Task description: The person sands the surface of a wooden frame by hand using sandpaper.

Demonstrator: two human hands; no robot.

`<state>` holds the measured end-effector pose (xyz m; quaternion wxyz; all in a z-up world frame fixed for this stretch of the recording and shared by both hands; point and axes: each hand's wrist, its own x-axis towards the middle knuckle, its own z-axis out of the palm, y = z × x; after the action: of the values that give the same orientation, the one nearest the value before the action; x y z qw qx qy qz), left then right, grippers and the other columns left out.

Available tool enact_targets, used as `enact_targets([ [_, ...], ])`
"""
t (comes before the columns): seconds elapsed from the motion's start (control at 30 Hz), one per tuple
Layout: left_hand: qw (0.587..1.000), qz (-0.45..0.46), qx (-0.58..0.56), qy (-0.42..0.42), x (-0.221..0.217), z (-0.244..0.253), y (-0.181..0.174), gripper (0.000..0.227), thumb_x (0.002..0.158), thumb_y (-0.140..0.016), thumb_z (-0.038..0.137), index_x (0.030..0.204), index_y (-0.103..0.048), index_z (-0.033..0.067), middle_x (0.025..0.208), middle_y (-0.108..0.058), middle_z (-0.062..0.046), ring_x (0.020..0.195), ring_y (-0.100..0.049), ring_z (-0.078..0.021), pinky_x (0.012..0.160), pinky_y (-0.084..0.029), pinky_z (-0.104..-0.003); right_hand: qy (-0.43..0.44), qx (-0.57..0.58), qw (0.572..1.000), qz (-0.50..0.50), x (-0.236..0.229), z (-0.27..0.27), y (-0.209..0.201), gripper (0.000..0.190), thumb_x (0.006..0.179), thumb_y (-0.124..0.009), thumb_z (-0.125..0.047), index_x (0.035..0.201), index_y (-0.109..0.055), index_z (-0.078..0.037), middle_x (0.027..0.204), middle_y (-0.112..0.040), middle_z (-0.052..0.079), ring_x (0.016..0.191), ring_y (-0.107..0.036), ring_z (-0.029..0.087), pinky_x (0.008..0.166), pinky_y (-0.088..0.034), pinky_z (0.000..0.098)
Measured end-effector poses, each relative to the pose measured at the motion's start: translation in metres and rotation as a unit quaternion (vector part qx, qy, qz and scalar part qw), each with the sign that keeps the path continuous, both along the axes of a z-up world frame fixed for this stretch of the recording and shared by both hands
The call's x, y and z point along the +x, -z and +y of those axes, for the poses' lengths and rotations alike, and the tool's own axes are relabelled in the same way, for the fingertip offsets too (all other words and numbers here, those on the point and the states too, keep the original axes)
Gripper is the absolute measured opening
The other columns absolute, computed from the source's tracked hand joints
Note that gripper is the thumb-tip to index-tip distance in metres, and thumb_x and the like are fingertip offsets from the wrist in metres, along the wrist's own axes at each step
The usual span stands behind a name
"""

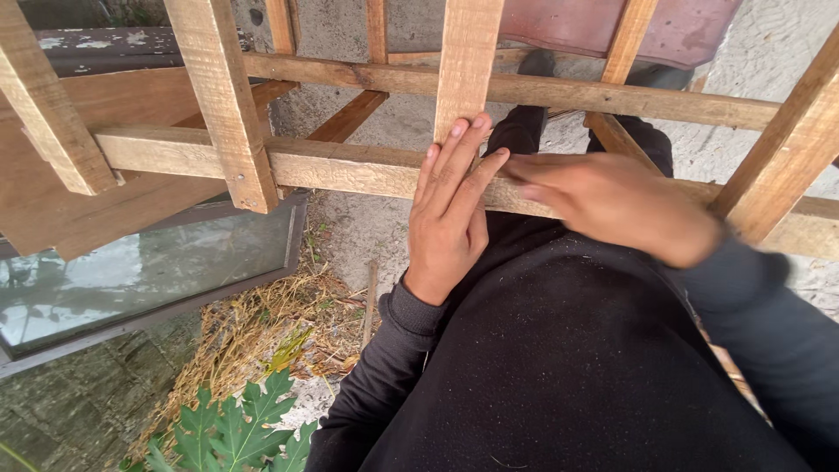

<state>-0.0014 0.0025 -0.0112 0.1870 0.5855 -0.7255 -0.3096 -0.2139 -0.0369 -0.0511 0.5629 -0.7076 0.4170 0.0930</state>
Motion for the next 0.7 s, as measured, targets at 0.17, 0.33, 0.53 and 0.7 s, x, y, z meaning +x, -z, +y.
enact_targets([
  [0.17, 1.0, 0.002, -0.002, 0.008, 0.001, -0.002, -0.001, 0.046, 0.099, -0.057, -0.009, 0.138, -0.065, 0.0135, 0.162, -0.046, -0.005, 0.159, -0.037, -0.023, 0.13, -0.029, -0.045, -0.014, -0.062, 0.998, -0.028, 0.006, -0.009, -0.009, 0.032, 0.108, -0.049, -0.036, 0.133, -0.061, -0.02, 0.088, -0.075, 0.01, 0.061, -0.07, 0.021, 0.058, -0.058, 0.0322],
  [0.33, 1.0, -0.006, 0.008, 0.004, 0.001, -0.001, 0.0, 0.047, 0.096, -0.056, -0.011, 0.137, -0.066, 0.0119, 0.161, -0.047, -0.005, 0.158, -0.038, -0.024, 0.134, -0.029, -0.049, 0.068, -0.073, 0.995, -0.012, -0.052, 0.01, -0.031, 0.042, 0.096, -0.057, -0.036, 0.131, -0.068, -0.015, 0.113, -0.076, 0.01, 0.064, -0.076, 0.022, 0.06, -0.064, 0.0342],
  [0.53, 1.0, -0.009, 0.008, 0.004, 0.002, 0.001, 0.002, 0.048, 0.096, -0.057, -0.01, 0.136, -0.066, 0.0131, 0.162, -0.046, -0.006, 0.158, -0.037, -0.0232, 0.134, -0.028, -0.049, 0.065, -0.254, 0.962, -0.083, -0.04, 0.021, -0.019, 0.038, 0.099, -0.053, -0.034, 0.128, -0.066, -0.014, 0.119, -0.075, 0.01, 0.091, -0.077, 0.027, 0.077, -0.062, 0.0381],
  [0.7, 1.0, -0.011, 0.005, 0.011, 0.003, 0.0, 0.004, 0.047, 0.097, -0.057, -0.01, 0.137, -0.066, 0.0131, 0.162, -0.046, -0.006, 0.158, -0.037, -0.0226, 0.134, -0.028, -0.048, 0.13, -0.286, 0.922, -0.227, -0.001, 0.013, -0.004, 0.035, 0.108, -0.047, -0.029, 0.134, -0.061, -0.009, 0.121, -0.072, 0.014, 0.089, -0.073, 0.024, 0.074, -0.062, 0.0324],
])
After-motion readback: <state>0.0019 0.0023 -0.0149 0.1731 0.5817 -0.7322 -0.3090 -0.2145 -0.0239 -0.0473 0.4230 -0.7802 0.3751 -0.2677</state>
